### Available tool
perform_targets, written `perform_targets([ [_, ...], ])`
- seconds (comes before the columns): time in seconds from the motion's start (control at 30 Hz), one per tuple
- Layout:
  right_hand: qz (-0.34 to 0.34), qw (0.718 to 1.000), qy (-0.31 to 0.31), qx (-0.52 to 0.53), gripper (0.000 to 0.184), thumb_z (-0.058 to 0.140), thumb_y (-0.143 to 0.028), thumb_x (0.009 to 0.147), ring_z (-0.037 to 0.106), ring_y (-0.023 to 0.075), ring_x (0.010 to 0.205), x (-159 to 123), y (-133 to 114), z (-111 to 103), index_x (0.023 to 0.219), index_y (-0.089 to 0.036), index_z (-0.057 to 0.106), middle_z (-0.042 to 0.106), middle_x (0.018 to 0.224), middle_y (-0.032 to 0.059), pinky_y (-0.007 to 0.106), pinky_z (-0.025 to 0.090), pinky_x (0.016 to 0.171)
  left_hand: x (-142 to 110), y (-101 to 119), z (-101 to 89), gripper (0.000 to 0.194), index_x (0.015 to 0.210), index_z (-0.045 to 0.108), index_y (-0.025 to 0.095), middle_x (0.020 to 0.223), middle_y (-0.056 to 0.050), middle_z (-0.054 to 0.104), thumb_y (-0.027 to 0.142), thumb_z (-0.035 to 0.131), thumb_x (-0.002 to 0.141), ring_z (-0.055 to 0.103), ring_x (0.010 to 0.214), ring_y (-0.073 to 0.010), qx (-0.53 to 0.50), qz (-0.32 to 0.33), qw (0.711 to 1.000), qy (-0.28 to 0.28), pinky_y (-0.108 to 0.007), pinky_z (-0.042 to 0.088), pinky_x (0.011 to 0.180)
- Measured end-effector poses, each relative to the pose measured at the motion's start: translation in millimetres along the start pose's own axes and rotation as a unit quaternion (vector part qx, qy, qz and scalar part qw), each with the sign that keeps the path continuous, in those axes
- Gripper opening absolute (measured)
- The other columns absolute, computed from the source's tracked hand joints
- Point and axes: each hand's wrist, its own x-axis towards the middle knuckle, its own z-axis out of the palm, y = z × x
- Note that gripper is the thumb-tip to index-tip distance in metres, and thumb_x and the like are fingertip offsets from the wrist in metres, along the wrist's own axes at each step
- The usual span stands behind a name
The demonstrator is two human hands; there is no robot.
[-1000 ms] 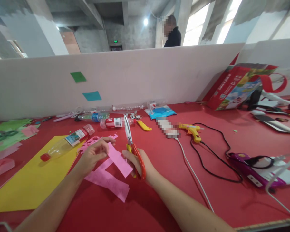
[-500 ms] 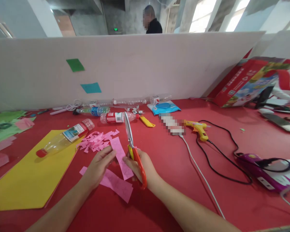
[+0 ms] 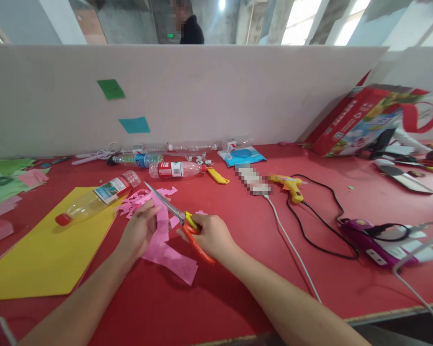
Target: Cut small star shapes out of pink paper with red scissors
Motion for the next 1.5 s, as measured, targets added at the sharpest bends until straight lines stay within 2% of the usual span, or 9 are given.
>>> perform_targets([
  [0.23, -0.046, 0.991, 0.008, -0.123, 0.032, 0.058, -0.030, 0.073, 0.027, 0.0100, 0.049, -1.4, 2.0, 1.6, 0.058, -0.021, 0.032, 0.036, 0.054, -0.0054, 0.024, 0.019, 0.049, 2.2, 0.9, 0.4, 0.009, 0.072, 0.062, 0.020, 0.061, 0.001, 0.065, 0.028, 0.063, 0.068, 0.066, 0.066, -0.0200, 0.020, -0.002, 1.000, 0.017, -0.031, 0.053, 0.063],
  [0.4, -0.017, 0.998, -0.014, -0.062, 0.036, 0.055, -0.036, 0.075, 0.021, 0.0099, 0.050, -4.1, 4.8, 3.7, 0.057, -0.021, 0.028, 0.026, 0.052, -0.0068, 0.023, 0.019, 0.047, 2.9, -0.3, -2.3, 0.007, 0.070, 0.063, 0.021, 0.060, 0.000, 0.064, 0.026, 0.060, 0.074, 0.066, 0.069, -0.0193, 0.024, -0.017, 0.999, 0.016, -0.030, 0.051, 0.065],
  [0.57, 0.033, 0.998, -0.056, 0.004, 0.032, 0.055, -0.035, 0.075, 0.026, 0.0095, 0.052, -7.5, 6.3, 6.9, 0.057, -0.021, 0.033, 0.029, 0.054, -0.0062, 0.021, 0.021, 0.046, 4.4, -1.9, -10.4, 0.016, 0.071, 0.059, 0.019, 0.062, -0.001, 0.064, 0.032, 0.059, 0.080, 0.062, 0.062, -0.0161, 0.035, -0.022, 0.999, 0.031, -0.028, 0.047, 0.060],
  [0.63, 0.056, 0.996, -0.072, -0.007, 0.032, 0.055, -0.035, 0.074, 0.026, 0.0096, 0.052, -8.6, 6.7, 7.4, 0.057, -0.021, 0.032, 0.030, 0.054, -0.0060, 0.021, 0.021, 0.046, 3.3, -3.5, -12.5, 0.019, 0.074, 0.060, 0.017, 0.060, 0.000, 0.064, 0.035, 0.061, 0.081, 0.059, 0.057, -0.0144, 0.040, -0.038, 0.998, 0.034, -0.027, 0.046, 0.058],
  [0.73, 0.040, 0.994, -0.074, -0.067, 0.034, 0.057, -0.039, 0.074, 0.026, 0.0100, 0.050, -9.6, 7.0, 6.1, 0.058, -0.021, 0.033, 0.036, 0.052, -0.0051, 0.023, 0.021, 0.047, 0.5, -6.1, -13.8, 0.024, 0.070, 0.058, 0.017, 0.055, 0.001, 0.061, 0.039, 0.062, 0.081, 0.054, 0.050, -0.0117, 0.035, -0.053, 0.998, 0.020, -0.025, 0.044, 0.056],
  [0.93, 0.079, 0.992, -0.066, -0.073, 0.034, 0.054, -0.047, 0.075, 0.030, 0.0119, 0.050, -7.4, 8.6, -4.1, 0.060, -0.022, 0.035, 0.038, 0.053, -0.0041, 0.022, 0.025, 0.046, -2.3, -2.6, -12.1, 0.026, 0.068, 0.056, 0.018, 0.061, -0.001, 0.064, 0.038, 0.059, 0.084, 0.057, 0.056, -0.0130, 0.063, -0.010, 0.997, 0.041, -0.026, 0.045, 0.059],
  [1.17, 0.048, 0.989, 0.006, -0.138, 0.041, 0.062, -0.050, 0.071, 0.027, 0.0119, 0.047, -0.3, 9.9, -11.7, 0.058, -0.023, 0.034, 0.037, 0.050, -0.0048, 0.024, 0.023, 0.045, -1.0, -1.2, -9.2, 0.023, 0.075, 0.059, 0.018, 0.067, -0.001, 0.066, 0.038, 0.056, 0.086, 0.062, 0.064, -0.0143, 0.058, -0.004, 0.997, 0.052, -0.025, 0.045, 0.058],
  [1.37, 0.069, 0.988, -0.046, -0.129, 0.046, 0.058, -0.055, 0.074, 0.021, 0.0116, 0.053, -2.6, 4.1, -13.0, 0.058, -0.022, 0.031, 0.028, 0.054, -0.0057, 0.024, 0.020, 0.047, -5.0, 1.3, -4.1, 0.022, 0.073, 0.061, 0.020, 0.063, 0.000, 0.065, 0.037, 0.056, 0.086, 0.063, 0.065, -0.0156, 0.070, 0.038, 0.996, 0.051, -0.025, 0.047, 0.059],
  [1.5, 0.049, 0.987, -0.106, -0.107, 0.050, 0.049, -0.063, 0.079, 0.022, 0.0115, 0.055, -3.3, -1.5, -15.2, 0.059, -0.021, 0.031, 0.029, 0.057, -0.0049, 0.024, 0.021, 0.049, -4.8, 2.6, -3.6, 0.023, 0.072, 0.060, 0.020, 0.063, 0.000, 0.066, 0.038, 0.057, 0.085, 0.064, 0.064, -0.0158, 0.068, 0.084, 0.993, 0.050, -0.026, 0.048, 0.059],
])
